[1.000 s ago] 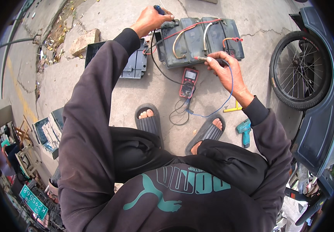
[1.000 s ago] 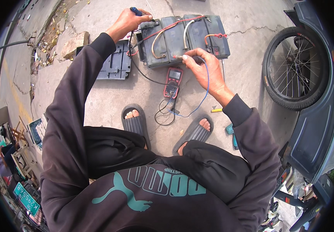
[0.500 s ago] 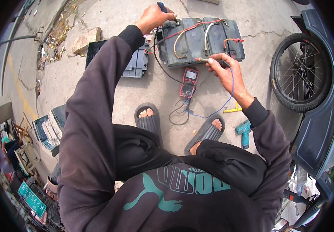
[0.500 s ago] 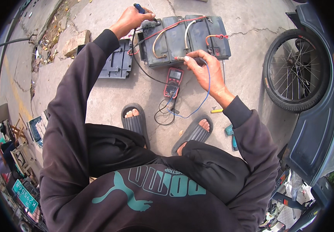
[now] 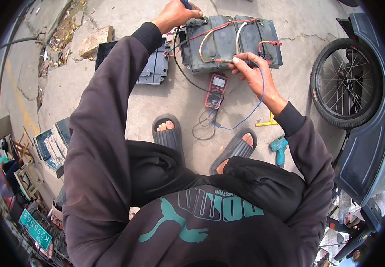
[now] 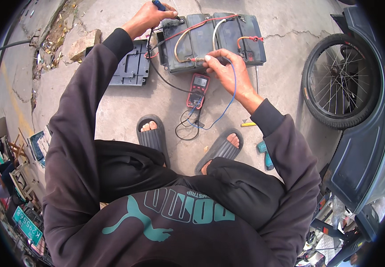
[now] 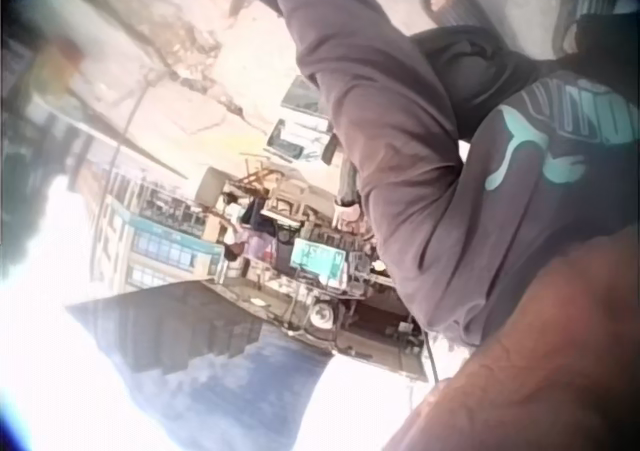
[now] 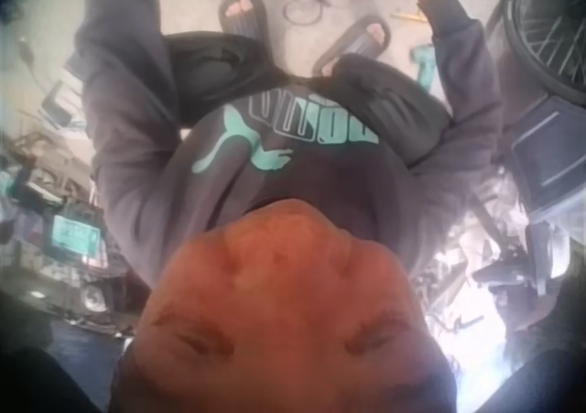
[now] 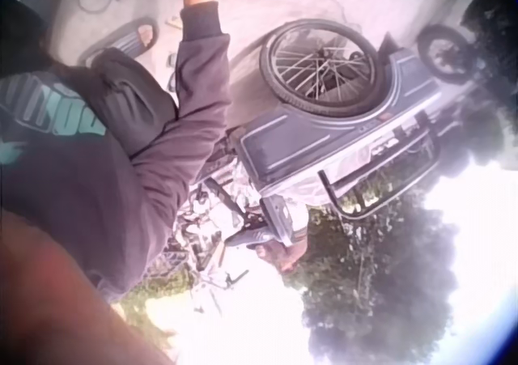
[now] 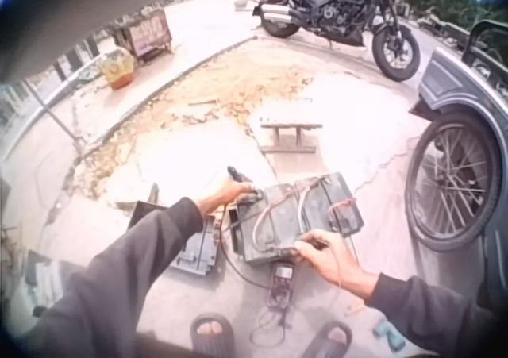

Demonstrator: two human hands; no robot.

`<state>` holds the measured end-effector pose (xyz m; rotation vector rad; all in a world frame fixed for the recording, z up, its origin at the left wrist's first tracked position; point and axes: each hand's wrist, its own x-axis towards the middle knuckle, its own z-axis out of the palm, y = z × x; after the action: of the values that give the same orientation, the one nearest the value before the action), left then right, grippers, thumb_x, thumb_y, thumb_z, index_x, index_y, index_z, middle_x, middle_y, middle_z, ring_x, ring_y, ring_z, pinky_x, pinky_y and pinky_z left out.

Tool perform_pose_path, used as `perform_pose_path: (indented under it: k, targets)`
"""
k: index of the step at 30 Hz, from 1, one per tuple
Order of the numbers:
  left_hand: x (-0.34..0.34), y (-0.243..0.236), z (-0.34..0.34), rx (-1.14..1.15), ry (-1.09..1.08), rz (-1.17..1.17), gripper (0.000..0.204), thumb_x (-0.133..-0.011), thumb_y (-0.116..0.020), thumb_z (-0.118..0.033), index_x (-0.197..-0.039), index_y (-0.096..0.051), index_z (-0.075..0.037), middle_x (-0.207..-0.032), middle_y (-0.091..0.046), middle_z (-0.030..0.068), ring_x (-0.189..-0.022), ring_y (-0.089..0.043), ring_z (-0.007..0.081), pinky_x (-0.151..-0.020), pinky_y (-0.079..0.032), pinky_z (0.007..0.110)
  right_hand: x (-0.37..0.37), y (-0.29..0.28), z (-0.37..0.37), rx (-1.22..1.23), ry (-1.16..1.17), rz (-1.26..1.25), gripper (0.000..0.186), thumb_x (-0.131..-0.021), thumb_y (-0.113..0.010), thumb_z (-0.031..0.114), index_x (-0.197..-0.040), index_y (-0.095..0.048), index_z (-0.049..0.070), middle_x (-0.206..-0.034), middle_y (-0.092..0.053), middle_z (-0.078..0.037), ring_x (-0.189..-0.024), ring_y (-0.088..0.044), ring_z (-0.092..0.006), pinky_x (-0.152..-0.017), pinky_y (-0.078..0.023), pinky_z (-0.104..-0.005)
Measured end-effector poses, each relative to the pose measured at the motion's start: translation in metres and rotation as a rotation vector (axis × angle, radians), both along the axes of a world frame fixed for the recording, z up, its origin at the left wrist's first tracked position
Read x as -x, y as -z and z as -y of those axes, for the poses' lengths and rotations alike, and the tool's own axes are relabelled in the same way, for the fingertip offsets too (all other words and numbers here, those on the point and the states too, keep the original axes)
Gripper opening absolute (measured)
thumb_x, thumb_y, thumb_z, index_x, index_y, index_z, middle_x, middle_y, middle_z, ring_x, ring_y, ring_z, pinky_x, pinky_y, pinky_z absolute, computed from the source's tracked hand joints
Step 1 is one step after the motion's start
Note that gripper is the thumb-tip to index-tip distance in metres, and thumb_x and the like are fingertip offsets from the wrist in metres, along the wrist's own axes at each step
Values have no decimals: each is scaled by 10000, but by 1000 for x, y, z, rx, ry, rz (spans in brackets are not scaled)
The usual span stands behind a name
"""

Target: The person tests a battery pack with a multimeter, then uses a cordless drill to remove screws from the battery casing. They then use a T-handle wrench to tighten the battery terminals.

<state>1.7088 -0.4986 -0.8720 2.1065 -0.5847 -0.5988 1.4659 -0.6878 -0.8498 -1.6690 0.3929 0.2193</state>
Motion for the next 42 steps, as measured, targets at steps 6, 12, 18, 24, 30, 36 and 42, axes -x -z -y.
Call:
perform_pose_path:
  k: [6,12,18,24,30,36,42]
  targets:
    - [-6,10,0,-8,-8,14,256,-844,-729,-228,-968,-734,-4,-859,-722,91,-761,-642,191,-694,-515,371,-1,1,-2,29,5,18,300,-967,-643,288,-1104,-658,22,-958,-741,-80,-826,-675,-112,-687,-515,-261]
    - [-3,4,2,-17,-29,45,253,-837,-746,-225,-969,-743,-9,-868,-729,95,-763,-653,197,-696,-517,371,-2,2,-1,16,-12,19,305,-964,-653,282,-1099,-662,9,-937,-740,-84,-815,-675,-111,-703,-517,-256]
    - [-2,4,3,18,-35,22,243,-834,-753,-227,-946,-749,-12,-854,-731,95,-765,-659,189,-697,-521,366,-4,5,0,45,-4,44,297,-958,-664,267,-1078,-670,-5,-910,-740,-89,-802,-671,-111,-715,-522,-256]
    - [-9,15,1,0,-16,101,252,-831,-748,-226,-951,-745,-5,-855,-730,98,-759,-658,188,-697,-524,367,-5,3,-2,76,-23,39,271,-953,-669,251,-1070,-679,7,-891,-743,-66,-792,-665,-100,-728,-523,-256]
    - [-7,10,4,27,27,117,261,-828,-747,-228,-954,-741,-1,-855,-729,105,-760,-660,199,-695,-524,371,-7,2,-3,275,-71,157,231,-927,-686,223,-994,-699,2,-819,-726,-95,-728,-661,-121,-674,-513,-278]
    - [-2,2,4,-41,-8,123,255,-823,-754,-232,-946,-747,-8,-848,-729,103,-756,-660,201,-680,-522,372,-18,0,1,486,-227,265,205,-948,-663,207,-991,-694,8,-791,-714,-49,-695,-649,-85,-625,-505,-242]
    - [-2,-4,4,-70,17,80,265,-814,-766,-240,-955,-753,-16,-831,-733,96,-724,-657,190,-668,-519,365,-27,-8,6,474,-294,198,241,-948,-659,224,-974,-697,-12,-776,-707,-57,-701,-648,-96,-642,-512,-257]
